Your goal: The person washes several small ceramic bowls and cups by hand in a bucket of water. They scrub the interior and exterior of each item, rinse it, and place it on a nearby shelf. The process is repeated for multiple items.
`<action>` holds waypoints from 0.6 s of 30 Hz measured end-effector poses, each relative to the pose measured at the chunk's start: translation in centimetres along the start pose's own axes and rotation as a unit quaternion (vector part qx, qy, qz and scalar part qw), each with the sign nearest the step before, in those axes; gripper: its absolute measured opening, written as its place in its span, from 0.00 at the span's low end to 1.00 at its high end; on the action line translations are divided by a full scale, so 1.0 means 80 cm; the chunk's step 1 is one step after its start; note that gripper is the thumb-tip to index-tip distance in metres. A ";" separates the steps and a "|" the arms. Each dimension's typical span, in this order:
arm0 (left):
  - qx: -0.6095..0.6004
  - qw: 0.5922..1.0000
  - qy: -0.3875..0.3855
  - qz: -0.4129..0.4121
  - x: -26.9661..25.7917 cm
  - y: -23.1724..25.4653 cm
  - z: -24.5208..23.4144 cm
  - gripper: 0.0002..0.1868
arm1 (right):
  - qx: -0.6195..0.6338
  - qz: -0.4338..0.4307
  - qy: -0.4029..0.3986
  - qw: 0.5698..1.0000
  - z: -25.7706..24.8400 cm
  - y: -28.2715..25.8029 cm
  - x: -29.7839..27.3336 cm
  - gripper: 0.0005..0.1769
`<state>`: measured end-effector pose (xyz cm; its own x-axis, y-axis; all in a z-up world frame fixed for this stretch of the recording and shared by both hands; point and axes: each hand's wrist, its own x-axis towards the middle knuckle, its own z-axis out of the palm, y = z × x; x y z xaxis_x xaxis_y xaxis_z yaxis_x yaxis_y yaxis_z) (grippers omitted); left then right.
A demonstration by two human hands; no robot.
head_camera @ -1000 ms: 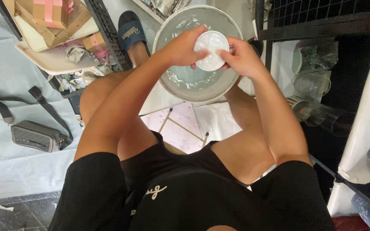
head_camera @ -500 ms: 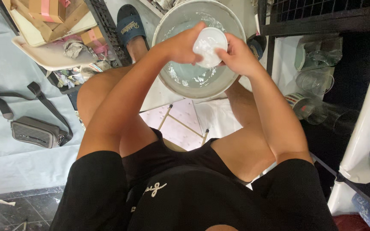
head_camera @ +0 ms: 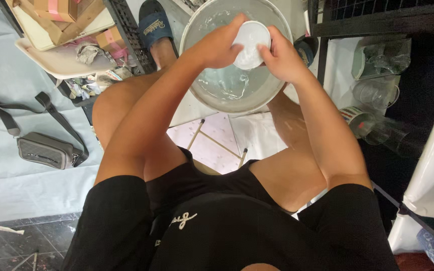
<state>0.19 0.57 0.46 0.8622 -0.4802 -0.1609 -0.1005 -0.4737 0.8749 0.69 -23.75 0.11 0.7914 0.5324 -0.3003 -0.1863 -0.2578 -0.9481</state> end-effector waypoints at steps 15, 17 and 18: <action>0.213 0.976 0.004 -0.043 -0.016 0.028 -0.009 0.46 | -0.190 -0.087 0.114 0.971 0.004 -0.024 0.011 0.21; 0.288 0.955 -0.011 -0.071 -0.018 0.021 -0.007 0.43 | -0.217 -0.141 0.130 0.957 0.004 -0.011 0.019 0.22; 0.322 0.942 -0.024 -0.088 -0.018 0.016 -0.005 0.40 | -0.226 -0.178 0.134 0.948 0.005 -0.003 0.025 0.21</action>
<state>-1.02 0.97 1.98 0.8718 -0.3775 -0.3122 -0.2510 -0.8915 0.3771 2.06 -22.29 -0.33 0.8885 0.4415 0.1253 0.3408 -0.4518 -0.8245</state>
